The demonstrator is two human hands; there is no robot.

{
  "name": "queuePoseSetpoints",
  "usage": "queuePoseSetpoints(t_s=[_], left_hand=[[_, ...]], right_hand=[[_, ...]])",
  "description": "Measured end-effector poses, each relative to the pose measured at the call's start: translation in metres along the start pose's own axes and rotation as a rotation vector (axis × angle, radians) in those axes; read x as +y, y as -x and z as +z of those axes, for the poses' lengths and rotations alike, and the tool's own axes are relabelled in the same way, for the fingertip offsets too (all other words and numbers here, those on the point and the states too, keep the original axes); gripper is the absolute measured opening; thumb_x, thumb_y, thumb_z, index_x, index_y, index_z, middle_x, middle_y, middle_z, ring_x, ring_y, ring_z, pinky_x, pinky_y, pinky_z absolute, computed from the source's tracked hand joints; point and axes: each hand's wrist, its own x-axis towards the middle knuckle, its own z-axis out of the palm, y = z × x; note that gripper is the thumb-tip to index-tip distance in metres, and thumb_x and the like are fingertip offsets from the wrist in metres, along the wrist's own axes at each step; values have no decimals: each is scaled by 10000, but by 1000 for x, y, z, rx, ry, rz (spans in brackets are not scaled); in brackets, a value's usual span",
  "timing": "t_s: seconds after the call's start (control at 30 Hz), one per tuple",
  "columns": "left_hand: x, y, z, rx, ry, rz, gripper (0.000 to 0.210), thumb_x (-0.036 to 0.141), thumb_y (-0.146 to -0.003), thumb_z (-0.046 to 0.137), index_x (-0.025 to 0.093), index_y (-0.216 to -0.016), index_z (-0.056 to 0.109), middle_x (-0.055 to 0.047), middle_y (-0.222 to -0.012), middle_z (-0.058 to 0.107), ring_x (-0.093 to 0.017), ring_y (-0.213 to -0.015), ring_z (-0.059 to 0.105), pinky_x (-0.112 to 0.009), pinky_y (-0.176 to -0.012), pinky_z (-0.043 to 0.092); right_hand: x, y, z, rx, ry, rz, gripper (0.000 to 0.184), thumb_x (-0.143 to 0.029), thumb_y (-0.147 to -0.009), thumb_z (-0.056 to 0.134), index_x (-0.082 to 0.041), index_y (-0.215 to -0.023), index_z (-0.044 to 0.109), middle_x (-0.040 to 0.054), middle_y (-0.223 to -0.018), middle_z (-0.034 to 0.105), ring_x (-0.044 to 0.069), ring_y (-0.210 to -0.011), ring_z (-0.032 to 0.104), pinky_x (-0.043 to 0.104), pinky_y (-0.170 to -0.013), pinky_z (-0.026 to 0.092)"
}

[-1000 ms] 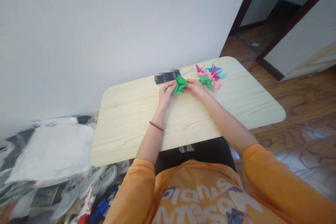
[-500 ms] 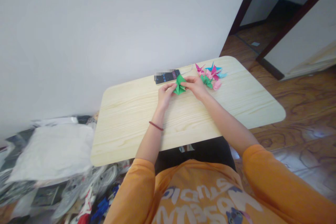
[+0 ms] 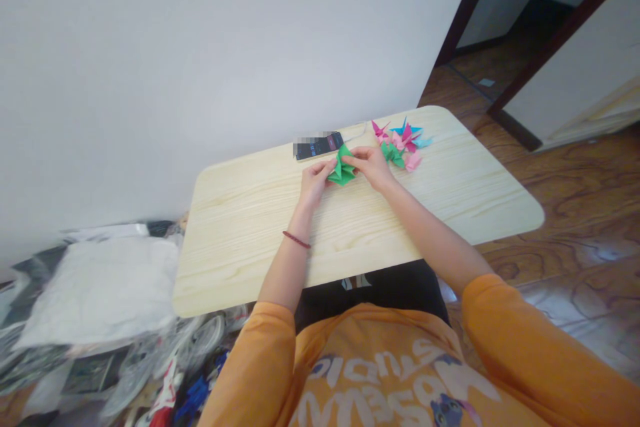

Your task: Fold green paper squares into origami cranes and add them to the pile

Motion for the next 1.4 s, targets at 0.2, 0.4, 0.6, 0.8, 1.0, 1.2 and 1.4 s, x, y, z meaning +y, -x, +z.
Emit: queuePoseSetpoints(t_s=[0.2, 0.4, 0.6, 0.8, 1.0, 1.2, 1.4], left_hand=[[1, 1, 0, -1, 30, -32, 297, 359, -595, 846, 149, -775, 739, -30, -756, 725, -128, -688, 639, -240, -638, 501], [3, 2, -1, -13, 14, -27, 287, 272, -603, 845, 153, -843, 741, -40, -783, 744, -136, -683, 658, -255, -671, 505], [3, 3, -2, -28, 2, -39, 267, 222, -614, 838, 139, -843, 728, -47, -767, 741, -137, -675, 661, -267, -690, 510], [4, 2, 0, 2, 13, -44, 244, 310, -645, 825, 135, -782, 722, -31, -733, 724, -131, -679, 658, -256, -675, 523], [3, 2, 0, 12, 34, -53, 245, 269, -606, 850, 122, -755, 722, -53, -762, 738, -150, -715, 677, -292, -720, 555], [4, 2, 1, 21, 27, -49, 229, 250, -612, 848, 119, -749, 720, -56, -768, 740, -155, -724, 685, -319, -761, 564], [5, 4, 2, 30, 12, -52, 243, 249, -608, 853, 115, -758, 717, -60, -778, 739, -170, -736, 695, -348, -792, 562]], right_hand=[[5, -3, 1, 3, -8, -55, 372, -481, -534, 813, -168, -659, 655, -22, -515, 583, 90, -459, 465, 234, -442, 359], [8, -3, 3, 29, -3, -75, 351, -465, -553, 801, -166, -649, 646, -22, -508, 578, 89, -439, 466, 234, -431, 367], [10, -5, 4, 60, 18, -101, 356, -465, -558, 787, -168, -690, 643, -34, -517, 557, 79, -436, 450, 228, -427, 361], [10, -4, 4, 50, 38, -109, 414, -525, -552, 786, -170, -703, 635, -30, -518, 545, 87, -447, 459, 228, -425, 348], [11, -4, 4, 50, 55, -128, 423, -549, -569, 769, -163, -694, 647, -10, -526, 565, 91, -463, 462, 228, -429, 342], [10, -2, 4, 60, 57, -124, 375, -506, -581, 768, -164, -682, 651, -12, -523, 568, 87, -453, 449, 228, -429, 341], [8, -2, 4, 50, 66, -120, 347, -480, -601, 760, -161, -687, 655, -7, -538, 578, 96, -480, 471, 234, -458, 368]])
